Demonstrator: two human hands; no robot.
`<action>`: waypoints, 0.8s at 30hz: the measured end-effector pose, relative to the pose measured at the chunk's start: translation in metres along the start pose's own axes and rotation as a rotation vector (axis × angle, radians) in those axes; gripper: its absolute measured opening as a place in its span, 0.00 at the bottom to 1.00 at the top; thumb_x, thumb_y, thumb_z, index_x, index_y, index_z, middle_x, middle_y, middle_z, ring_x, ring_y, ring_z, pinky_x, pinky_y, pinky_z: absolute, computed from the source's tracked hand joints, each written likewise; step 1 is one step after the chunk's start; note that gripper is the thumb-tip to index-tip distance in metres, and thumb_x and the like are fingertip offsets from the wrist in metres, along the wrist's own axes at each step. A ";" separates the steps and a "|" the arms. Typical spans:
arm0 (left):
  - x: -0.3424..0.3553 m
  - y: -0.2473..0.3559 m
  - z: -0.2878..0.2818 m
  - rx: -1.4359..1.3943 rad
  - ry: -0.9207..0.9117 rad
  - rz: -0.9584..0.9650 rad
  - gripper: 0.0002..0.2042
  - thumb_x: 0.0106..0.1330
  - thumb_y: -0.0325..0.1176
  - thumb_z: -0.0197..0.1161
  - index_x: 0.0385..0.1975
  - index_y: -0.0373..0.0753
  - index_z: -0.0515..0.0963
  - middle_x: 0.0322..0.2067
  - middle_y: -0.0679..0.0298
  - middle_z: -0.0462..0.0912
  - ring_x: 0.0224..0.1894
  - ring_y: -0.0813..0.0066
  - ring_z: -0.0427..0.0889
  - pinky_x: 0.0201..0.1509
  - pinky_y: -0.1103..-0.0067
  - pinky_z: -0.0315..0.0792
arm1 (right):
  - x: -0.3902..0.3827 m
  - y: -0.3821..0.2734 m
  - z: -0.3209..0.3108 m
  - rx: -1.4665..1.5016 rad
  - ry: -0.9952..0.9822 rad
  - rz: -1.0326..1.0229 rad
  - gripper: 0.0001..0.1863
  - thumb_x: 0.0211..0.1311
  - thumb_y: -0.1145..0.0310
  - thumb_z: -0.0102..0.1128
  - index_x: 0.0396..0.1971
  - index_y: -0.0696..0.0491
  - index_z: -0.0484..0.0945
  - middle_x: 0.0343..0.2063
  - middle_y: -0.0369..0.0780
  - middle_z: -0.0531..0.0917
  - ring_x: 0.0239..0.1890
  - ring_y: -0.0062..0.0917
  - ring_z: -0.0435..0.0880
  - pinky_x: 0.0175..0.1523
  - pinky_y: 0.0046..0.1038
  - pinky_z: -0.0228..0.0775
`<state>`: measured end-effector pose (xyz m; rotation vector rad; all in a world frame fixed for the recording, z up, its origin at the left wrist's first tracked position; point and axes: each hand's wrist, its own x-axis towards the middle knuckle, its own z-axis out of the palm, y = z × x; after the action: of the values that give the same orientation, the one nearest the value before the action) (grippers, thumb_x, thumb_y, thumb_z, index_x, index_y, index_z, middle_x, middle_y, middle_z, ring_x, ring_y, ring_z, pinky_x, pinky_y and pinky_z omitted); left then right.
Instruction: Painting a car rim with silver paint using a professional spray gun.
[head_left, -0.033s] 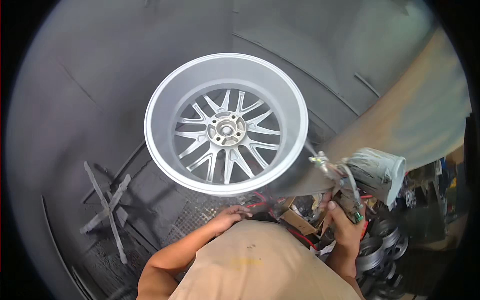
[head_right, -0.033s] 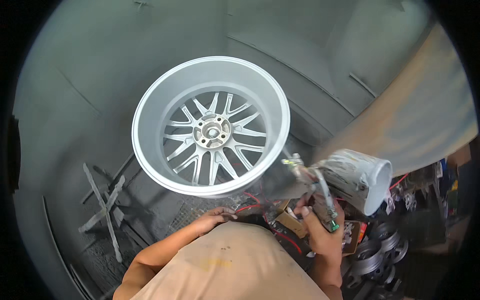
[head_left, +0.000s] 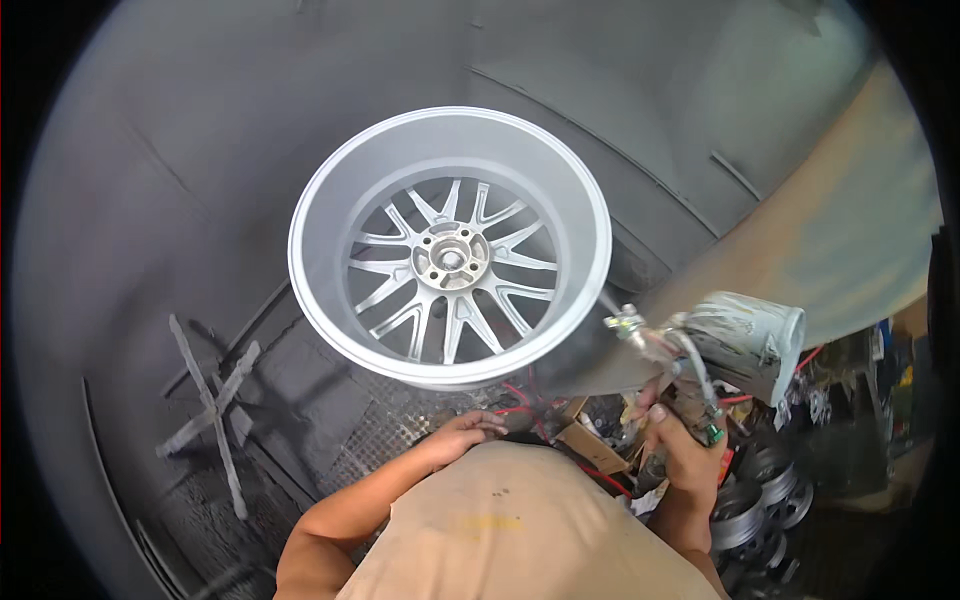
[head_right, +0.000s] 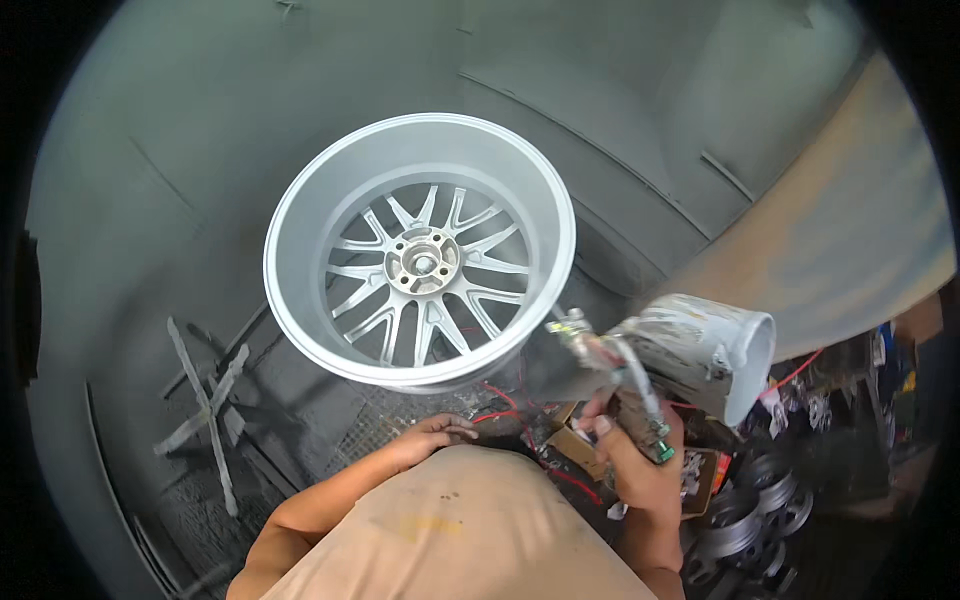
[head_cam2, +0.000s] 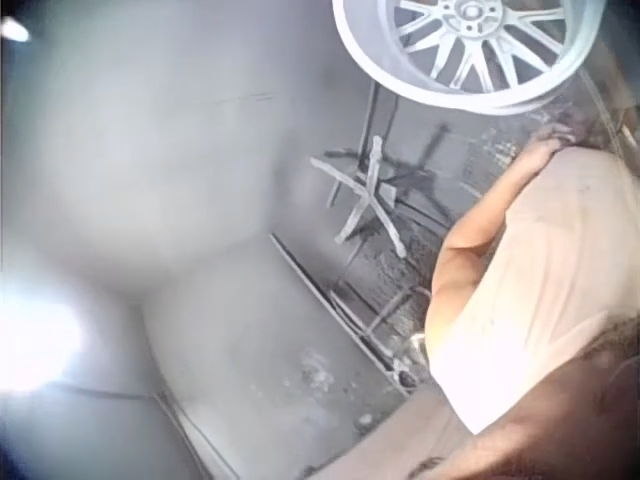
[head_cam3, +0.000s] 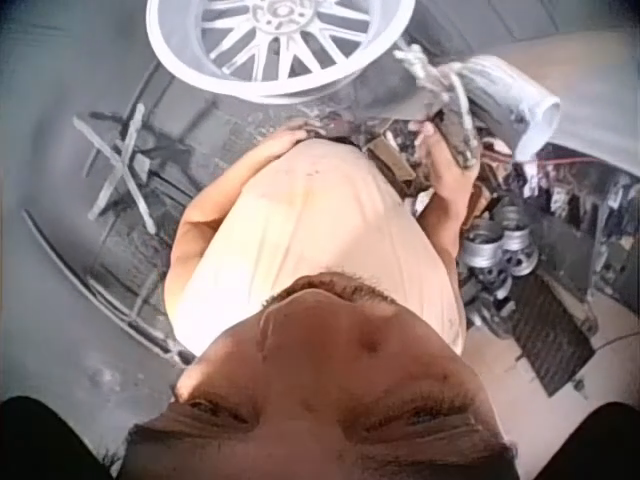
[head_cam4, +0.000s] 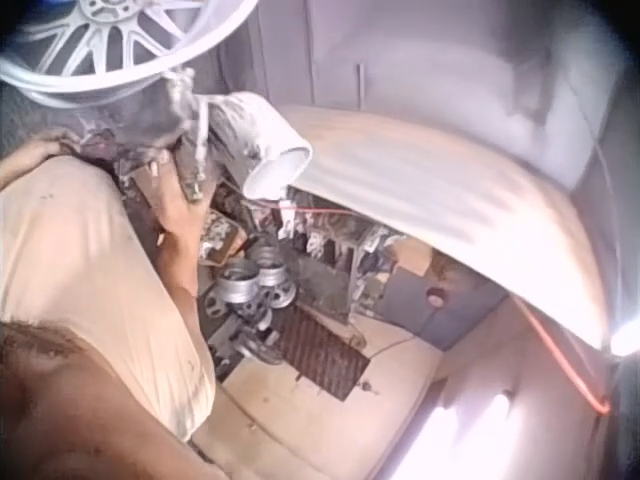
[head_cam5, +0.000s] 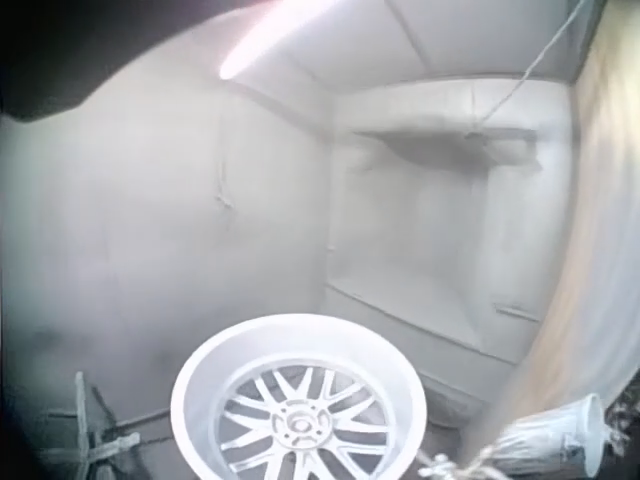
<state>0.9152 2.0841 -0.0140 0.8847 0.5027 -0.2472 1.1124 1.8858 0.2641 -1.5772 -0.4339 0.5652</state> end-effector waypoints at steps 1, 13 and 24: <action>0.005 -0.005 0.020 0.009 -0.015 0.059 0.21 0.69 0.24 0.55 0.62 0.34 0.72 0.57 0.58 0.81 0.60 0.72 0.78 0.63 0.75 0.72 | 0.005 -0.005 -0.012 0.015 -0.121 0.015 0.23 0.62 0.72 0.64 0.57 0.63 0.77 0.41 0.42 0.86 0.35 0.19 0.83 0.31 0.19 0.72; -0.063 -0.076 0.185 0.182 0.332 0.299 0.21 0.70 0.27 0.62 0.61 0.33 0.72 0.49 0.65 0.81 0.50 0.77 0.78 0.60 0.76 0.72 | -0.002 0.096 -0.026 -0.405 -1.235 -0.348 0.28 0.70 0.60 0.61 0.64 0.60 0.72 0.59 0.57 0.78 0.63 0.53 0.75 0.69 0.44 0.65; -0.135 -0.208 0.219 -0.130 1.118 0.612 0.24 0.69 0.28 0.66 0.63 0.32 0.68 0.52 0.60 0.80 0.55 0.70 0.79 0.61 0.71 0.74 | -0.153 0.176 0.185 -0.057 -1.274 -0.383 0.44 0.68 0.64 0.64 0.78 0.59 0.51 0.67 0.55 0.72 0.67 0.39 0.75 0.73 0.37 0.62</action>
<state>0.7839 1.7840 0.0311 0.9536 1.2157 0.8877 0.8692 1.9297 0.0976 -0.9559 -1.6600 1.2151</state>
